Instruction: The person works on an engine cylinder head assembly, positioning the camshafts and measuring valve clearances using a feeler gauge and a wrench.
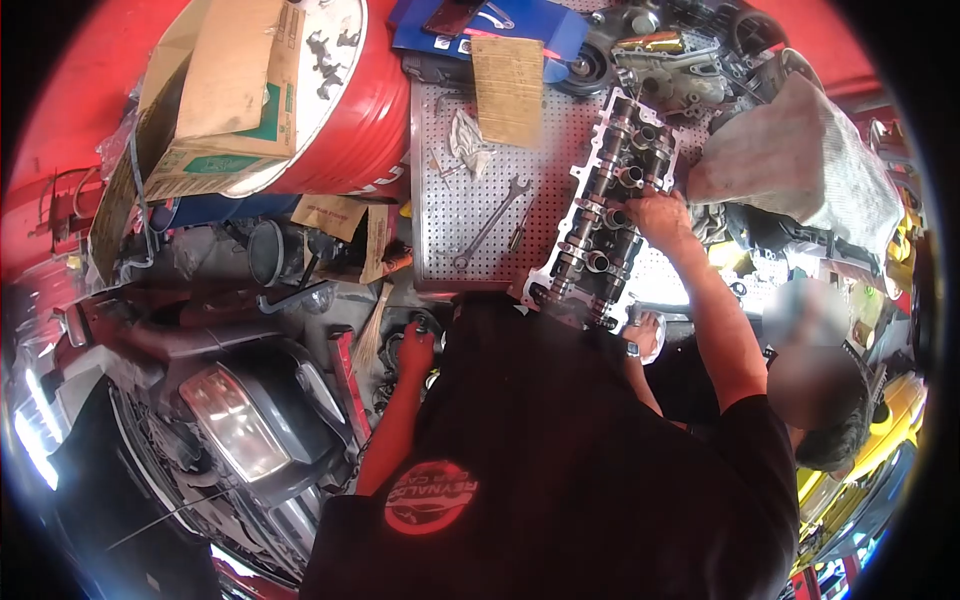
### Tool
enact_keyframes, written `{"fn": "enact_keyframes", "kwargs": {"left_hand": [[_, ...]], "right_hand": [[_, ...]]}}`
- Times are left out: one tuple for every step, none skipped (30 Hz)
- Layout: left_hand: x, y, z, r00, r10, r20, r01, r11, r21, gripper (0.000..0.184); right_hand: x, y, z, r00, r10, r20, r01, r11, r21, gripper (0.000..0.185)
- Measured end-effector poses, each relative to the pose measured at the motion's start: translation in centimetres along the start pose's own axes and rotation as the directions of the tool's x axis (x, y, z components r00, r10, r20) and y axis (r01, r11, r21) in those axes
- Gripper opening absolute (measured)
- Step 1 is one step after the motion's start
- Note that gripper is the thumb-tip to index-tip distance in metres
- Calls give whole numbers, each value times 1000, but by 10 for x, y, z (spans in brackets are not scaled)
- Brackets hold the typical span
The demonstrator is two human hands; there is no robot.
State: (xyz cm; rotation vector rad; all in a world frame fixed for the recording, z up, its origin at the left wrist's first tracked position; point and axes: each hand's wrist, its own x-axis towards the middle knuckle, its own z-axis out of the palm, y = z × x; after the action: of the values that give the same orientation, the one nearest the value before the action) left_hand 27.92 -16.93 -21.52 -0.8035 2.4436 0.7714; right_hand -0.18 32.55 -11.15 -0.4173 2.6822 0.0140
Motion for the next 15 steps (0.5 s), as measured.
{"fn": "enact_keyframes", "kwargs": {"left_hand": [[2, 6, -3, 1000, 1, -15, 0, 1000, 6, 53], [3, 11, -8, 1000, 1, -30, -1, 1000, 14, 53], [3, 11, -10, 999, 3, -43, -2, 1000, 24, 53], [6, 4, -10, 999, 1, -34, -1, 1000, 10, 53], [9, 0, -11, 1000, 1, -25, -1, 1000, -4, 53], [10, 2, -15, 1000, 2, -15, -2, 1000, -18, 54], [8, 4, -17, 1000, 7, -27, -6, 1000, 11, 54], [4, 5, -19, 999, 11, -39, -9, 999, 40, 54], [3, 5, -20, 999, 15, -51, -12, 998, 69, 54], [3, 5, -22, 999, 14, -43, -11, 997, 83, 54], [3, 4, -24, 999, 13, -31, -9, 995, 98, 54], [2, 5, -26, 1000, 11, -15, -9, 994, 113, 54], [2, 6, -28, 999, 29, -33, -25, 993, 119, 53], [1, 6, -29, 998, 49, -48, -43, 991, 124, 53], [-1, 12, -31, 996, 69, -60, -61, 990, 126, 52]], "right_hand": [[1, -1, -1, 1000, 6, 0, -6, 1000, -6, 28], [2, -2, -1, 1000, 6, -2, -6, 1000, -23, 29], [1, -3, -1, 1000, 8, -4, -8, 999, -37, 29], [1, -3, 0, 1000, 12, -7, -13, 999, -50, 30], [2, -4, 0, 1000, 19, 13, -18, 997, -70, 28], [5, -5, 1, 999, 28, 33, -25, 996, -91, 25], [7, -6, 3, 998, 39, 53, -33, 993, -111, 24], [9, -7, 5, 998, 38, 56, -32, 993, -112, 23], [11, -9, 7, 998, 37, 59, -31, 993, -111, 25], [13, -11, 9, 997, 36, 63, -29, 994, -110, 29], [14, -11, 12, 999, 37, 15, -36, 997, -75, 23], [13, -12, 11, 999, 31, 9, -30, 998, -58, 23], [13, -11, 10, 1000, 28, 6, -28, 999, -41, 23], [11, -10, 10, 1000, 28, 4, -28, 999, -26, 23], [9, -8, 15, 998, 8, -69, -6, 1000, 27, 24]]}}
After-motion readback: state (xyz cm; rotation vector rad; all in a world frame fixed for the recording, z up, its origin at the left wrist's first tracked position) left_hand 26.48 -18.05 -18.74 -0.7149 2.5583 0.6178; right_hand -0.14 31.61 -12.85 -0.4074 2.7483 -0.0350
